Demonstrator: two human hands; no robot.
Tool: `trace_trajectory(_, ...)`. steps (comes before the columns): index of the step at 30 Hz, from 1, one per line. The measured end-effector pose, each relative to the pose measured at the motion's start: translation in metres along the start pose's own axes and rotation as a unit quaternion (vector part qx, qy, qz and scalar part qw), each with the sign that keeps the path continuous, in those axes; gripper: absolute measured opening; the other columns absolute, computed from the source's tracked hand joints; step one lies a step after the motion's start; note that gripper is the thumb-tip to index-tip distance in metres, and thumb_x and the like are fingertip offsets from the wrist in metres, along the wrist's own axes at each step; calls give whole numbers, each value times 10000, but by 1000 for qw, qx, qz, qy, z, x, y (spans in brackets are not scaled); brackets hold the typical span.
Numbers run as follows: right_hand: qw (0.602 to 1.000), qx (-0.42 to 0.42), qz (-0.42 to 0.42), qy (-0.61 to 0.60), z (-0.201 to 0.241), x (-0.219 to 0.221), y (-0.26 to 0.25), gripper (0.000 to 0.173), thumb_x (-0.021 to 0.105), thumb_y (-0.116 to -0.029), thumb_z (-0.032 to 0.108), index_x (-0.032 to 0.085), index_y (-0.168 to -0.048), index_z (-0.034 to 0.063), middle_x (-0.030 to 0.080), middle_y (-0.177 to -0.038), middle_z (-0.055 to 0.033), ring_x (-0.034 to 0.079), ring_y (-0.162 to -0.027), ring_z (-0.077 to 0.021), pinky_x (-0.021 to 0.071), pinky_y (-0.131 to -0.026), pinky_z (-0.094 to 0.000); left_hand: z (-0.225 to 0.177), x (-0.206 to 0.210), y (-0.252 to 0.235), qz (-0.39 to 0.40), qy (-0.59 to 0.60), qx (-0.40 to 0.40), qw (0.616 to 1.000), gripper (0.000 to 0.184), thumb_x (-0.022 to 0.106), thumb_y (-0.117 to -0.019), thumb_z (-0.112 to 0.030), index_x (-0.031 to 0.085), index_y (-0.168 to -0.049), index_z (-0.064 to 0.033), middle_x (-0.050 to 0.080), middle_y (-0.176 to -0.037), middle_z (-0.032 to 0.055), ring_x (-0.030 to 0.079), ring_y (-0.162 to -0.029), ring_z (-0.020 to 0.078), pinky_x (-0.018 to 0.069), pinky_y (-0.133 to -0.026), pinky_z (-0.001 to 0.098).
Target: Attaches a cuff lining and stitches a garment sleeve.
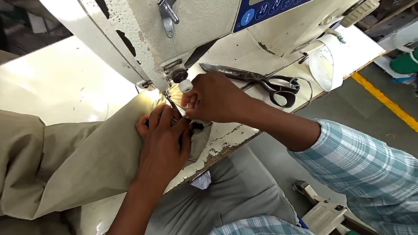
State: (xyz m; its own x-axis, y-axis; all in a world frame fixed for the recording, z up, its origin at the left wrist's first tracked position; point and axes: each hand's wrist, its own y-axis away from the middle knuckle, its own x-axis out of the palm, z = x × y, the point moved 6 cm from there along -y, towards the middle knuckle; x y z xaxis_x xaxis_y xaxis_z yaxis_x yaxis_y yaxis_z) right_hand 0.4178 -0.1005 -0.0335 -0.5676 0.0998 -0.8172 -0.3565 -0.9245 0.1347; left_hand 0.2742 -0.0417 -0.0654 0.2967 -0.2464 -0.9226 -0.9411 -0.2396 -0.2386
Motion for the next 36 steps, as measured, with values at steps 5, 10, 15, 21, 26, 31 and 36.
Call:
trace_trajectory(5, 996, -45, 55, 56, 16, 13, 6, 101, 649, -924, 162, 750, -917, 150, 665, -826, -9, 651, -823, -190, 506, -674, -441, 1, 0, 0, 9, -6, -2, 1000, 314, 505, -957, -329, 794, -1044, -239, 594, -1373, 90, 484, -1344, 317, 305, -1050, 604)
trace_trajectory(10, 992, -37, 100, 66, 10, 12, 9, 233, 536, -1032, 230, 757, -1043, 155, 681, -965, -27, 667, -921, -201, 530, -743, -456, 1, -1, -2, 27, -10, -5, 1000, 329, 497, -982, -358, 796, -1072, -254, 679, -1242, 12, 482, -1373, 280, 288, -1080, 603)
trace_trajectory(15, 980, -80, -171, 55, 2, 8, 6, 186, 550, -996, 177, 704, -1057, 91, 653, -775, -77, 672, -711, -276, 498, -567, -465, 2, -1, -4, 32, -9, 5, 999, 351, 483, -998, -403, 796, -1063, -258, 683, -1264, 46, 527, -1338, 276, 293, -1052, 617)
trace_trajectory(21, 959, -101, -203, 168, -13, 30, 6, 246, 566, -1026, 323, 682, -1013, 105, 632, -736, -55, 635, -761, -286, 448, -561, -388, 3, -5, -7, 47, -21, 45, 998, 386, 450, -1010, -458, 783, -1033, -265, 688, -1198, 14, 551, -1296, 252, 291, -1046, 625)
trace_trajectory(26, 950, -141, -201, 191, -7, 42, 7, 264, 558, -997, 126, 729, -1196, 162, 685, -1076, -46, 609, -856, -266, 437, -605, -368, 8, -9, -10, 75, -14, 78, 994, 369, 464, -996, -450, 780, -1054, -269, 676, -1202, 7, 573, -1257, 234, 319, -1017, 618)
trace_trajectory(31, 958, -125, -167, 195, -5, 43, 5, 248, 565, -984, 111, 724, -1170, 151, 671, -1159, -56, 602, -905, -272, 419, -636, -380, 11, -6, -7, 76, 2, 63, 995, 374, 464, -1002, -448, 781, -1073, -261, 667, -1209, 17, 556, -1264, 244, 320, -1013, 594)
trace_trajectory(36, 960, -114, -150, 207, 1, 41, 3, 243, 584, -970, 89, 711, -1176, 116, 667, -1197, -86, 618, -915, -287, 436, -627, -374, 14, -6, -7, 63, 5, 66, 996, 363, 468, -994, -446, 783, -1051, -273, 674, -1193, -2, 556, -1269, 224, 323, -1008, 593)
